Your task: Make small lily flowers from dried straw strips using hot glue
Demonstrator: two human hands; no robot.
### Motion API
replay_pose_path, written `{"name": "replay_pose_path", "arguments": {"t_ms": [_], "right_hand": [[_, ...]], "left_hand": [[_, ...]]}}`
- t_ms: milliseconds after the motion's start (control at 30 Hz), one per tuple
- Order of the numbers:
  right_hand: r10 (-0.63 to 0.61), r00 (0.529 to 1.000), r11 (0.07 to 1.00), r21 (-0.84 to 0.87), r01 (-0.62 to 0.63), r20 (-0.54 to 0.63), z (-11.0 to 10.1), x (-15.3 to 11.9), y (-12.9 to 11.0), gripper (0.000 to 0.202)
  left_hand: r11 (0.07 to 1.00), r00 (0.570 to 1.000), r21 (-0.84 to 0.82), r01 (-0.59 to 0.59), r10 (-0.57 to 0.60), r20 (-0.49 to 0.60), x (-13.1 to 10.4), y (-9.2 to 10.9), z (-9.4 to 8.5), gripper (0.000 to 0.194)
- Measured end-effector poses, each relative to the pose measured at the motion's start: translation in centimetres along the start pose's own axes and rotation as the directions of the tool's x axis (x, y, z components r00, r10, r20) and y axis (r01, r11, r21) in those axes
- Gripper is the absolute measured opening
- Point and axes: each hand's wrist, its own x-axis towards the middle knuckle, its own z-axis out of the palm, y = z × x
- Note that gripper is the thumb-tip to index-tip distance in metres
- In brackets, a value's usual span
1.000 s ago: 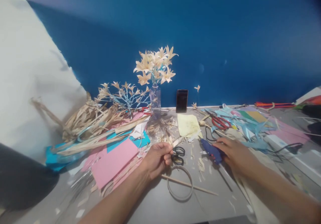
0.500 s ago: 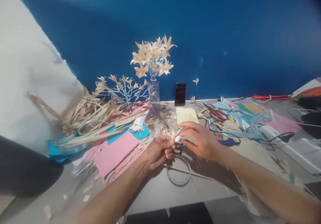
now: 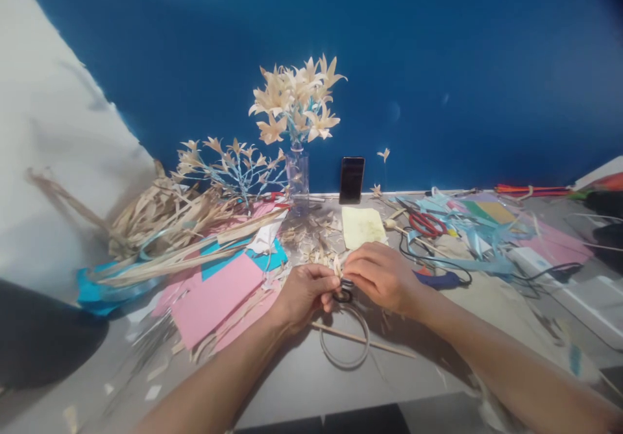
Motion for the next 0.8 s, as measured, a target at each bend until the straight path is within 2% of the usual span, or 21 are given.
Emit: {"name": "replay_pose_path", "arguments": {"t_ms": [167,467,600,800], "right_hand": [[0.037,0.999,0.999,0.004,-0.037,-0.012,0.17,-0.08,-0.13,0.010],[0.023,1.000,1.000,0.009,-0.023,-0.008,0.44,-0.18,-0.11,0.013],[0.030,1.000,0.999,-0.019,-0.030,-0.001,0.40,-0.15,-0.34,0.015],[0.057,0.998,0.998,0.025,-0.056,-0.034,0.60,-0.27,-0.39,0.013]], "left_hand": [[0.986,0.995,0.157,-0.056,0.068,-0.072,-0.13,-0.05,0.14,0.019],[0.976,0.998,0.213,-0.045,0.056,-0.043,-0.28,-0.03,0.20,0.019],[0.979,0.998,0.199,-0.042,0.052,-0.044,-0.31,-0.10,0.16,0.020],[0.994,1.000,0.106,-0.004,0.003,0.010,-0.23,-0.17,0.22,0.022]]}}
